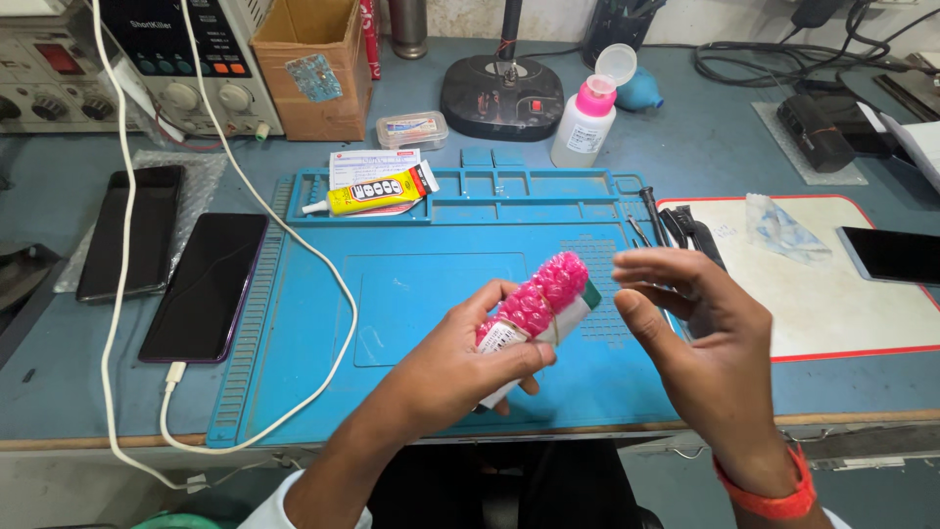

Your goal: The person presses buttons on a teal feature phone, wraps it in bubble wrap, then picks up a smartphone, removes its back cover and battery, and uses a screwdriver to unscrew and pry components from the phone body on a blue repair mat.

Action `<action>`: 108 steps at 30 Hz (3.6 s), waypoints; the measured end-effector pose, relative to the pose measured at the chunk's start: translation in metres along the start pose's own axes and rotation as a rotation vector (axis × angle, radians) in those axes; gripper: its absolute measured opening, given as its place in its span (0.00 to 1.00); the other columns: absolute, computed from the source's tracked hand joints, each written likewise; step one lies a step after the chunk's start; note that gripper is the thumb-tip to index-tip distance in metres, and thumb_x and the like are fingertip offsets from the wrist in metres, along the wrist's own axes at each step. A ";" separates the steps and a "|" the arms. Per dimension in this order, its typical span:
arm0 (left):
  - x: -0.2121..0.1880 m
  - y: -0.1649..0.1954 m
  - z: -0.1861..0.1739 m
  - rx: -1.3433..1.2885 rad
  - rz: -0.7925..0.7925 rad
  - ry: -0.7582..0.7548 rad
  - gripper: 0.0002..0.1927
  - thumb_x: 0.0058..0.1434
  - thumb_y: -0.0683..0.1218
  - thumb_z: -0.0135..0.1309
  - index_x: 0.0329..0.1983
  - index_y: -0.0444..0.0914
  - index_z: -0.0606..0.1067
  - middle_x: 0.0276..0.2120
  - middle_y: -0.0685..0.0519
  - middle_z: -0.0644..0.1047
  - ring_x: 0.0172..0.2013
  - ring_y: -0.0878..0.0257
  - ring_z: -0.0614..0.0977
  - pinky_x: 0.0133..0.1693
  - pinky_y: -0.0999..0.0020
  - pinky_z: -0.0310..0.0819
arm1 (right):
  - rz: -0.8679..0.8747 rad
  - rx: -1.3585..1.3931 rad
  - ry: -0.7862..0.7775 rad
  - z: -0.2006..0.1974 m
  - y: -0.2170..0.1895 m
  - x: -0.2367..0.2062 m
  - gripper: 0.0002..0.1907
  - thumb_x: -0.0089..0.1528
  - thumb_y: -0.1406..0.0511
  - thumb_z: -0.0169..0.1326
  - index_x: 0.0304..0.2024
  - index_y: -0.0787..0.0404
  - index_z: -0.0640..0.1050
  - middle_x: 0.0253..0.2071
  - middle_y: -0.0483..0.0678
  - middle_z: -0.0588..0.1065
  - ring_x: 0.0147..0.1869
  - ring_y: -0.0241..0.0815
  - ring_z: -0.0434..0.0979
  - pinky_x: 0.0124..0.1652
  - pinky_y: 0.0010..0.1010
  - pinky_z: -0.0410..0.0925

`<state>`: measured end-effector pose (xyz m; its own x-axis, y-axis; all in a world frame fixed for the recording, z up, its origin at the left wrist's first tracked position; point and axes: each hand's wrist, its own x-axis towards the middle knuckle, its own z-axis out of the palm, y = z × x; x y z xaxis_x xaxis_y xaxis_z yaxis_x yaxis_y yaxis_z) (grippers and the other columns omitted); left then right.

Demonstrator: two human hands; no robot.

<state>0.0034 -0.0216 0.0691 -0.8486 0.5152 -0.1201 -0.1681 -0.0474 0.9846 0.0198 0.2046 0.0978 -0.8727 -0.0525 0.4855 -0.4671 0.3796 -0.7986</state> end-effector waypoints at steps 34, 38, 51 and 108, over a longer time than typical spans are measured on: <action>0.023 -0.031 -0.020 -0.335 0.383 0.291 0.24 0.65 0.47 0.57 0.63 0.34 0.70 0.49 0.44 0.82 0.46 0.61 0.84 0.46 0.63 0.83 | 0.531 0.601 -0.318 0.025 0.051 -0.007 0.36 0.59 0.63 0.61 0.68 0.64 0.67 0.55 0.50 0.78 0.51 0.35 0.81 0.45 0.28 0.78; 0.024 -0.032 -0.014 -0.365 0.371 0.276 0.25 0.67 0.46 0.55 0.65 0.32 0.69 0.49 0.42 0.82 0.45 0.58 0.85 0.45 0.58 0.85 | 0.582 0.724 -0.284 0.025 0.059 -0.010 0.34 0.64 0.61 0.58 0.71 0.65 0.69 0.52 0.50 0.79 0.47 0.32 0.78 0.40 0.21 0.73; 0.023 -0.036 -0.008 -0.196 0.458 0.323 0.27 0.68 0.43 0.54 0.69 0.29 0.66 0.51 0.41 0.82 0.48 0.60 0.84 0.47 0.62 0.84 | 0.549 0.581 -0.290 0.031 0.060 -0.013 0.34 0.60 0.61 0.60 0.68 0.63 0.70 0.46 0.48 0.82 0.42 0.31 0.81 0.36 0.22 0.72; 0.007 -0.035 0.022 0.481 0.433 0.386 0.26 0.62 0.47 0.59 0.62 0.36 0.72 0.57 0.45 0.77 0.56 0.52 0.79 0.54 0.59 0.72 | 0.647 1.035 -0.347 0.013 0.056 -0.018 0.30 0.70 0.47 0.40 0.60 0.65 0.69 0.44 0.54 0.76 0.36 0.39 0.76 0.27 0.26 0.66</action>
<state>0.0142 0.0021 0.0369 -0.9195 0.1948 0.3413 0.3828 0.2472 0.8901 0.0077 0.2149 0.0400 -0.9002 -0.4263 -0.0891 0.3016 -0.4625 -0.8338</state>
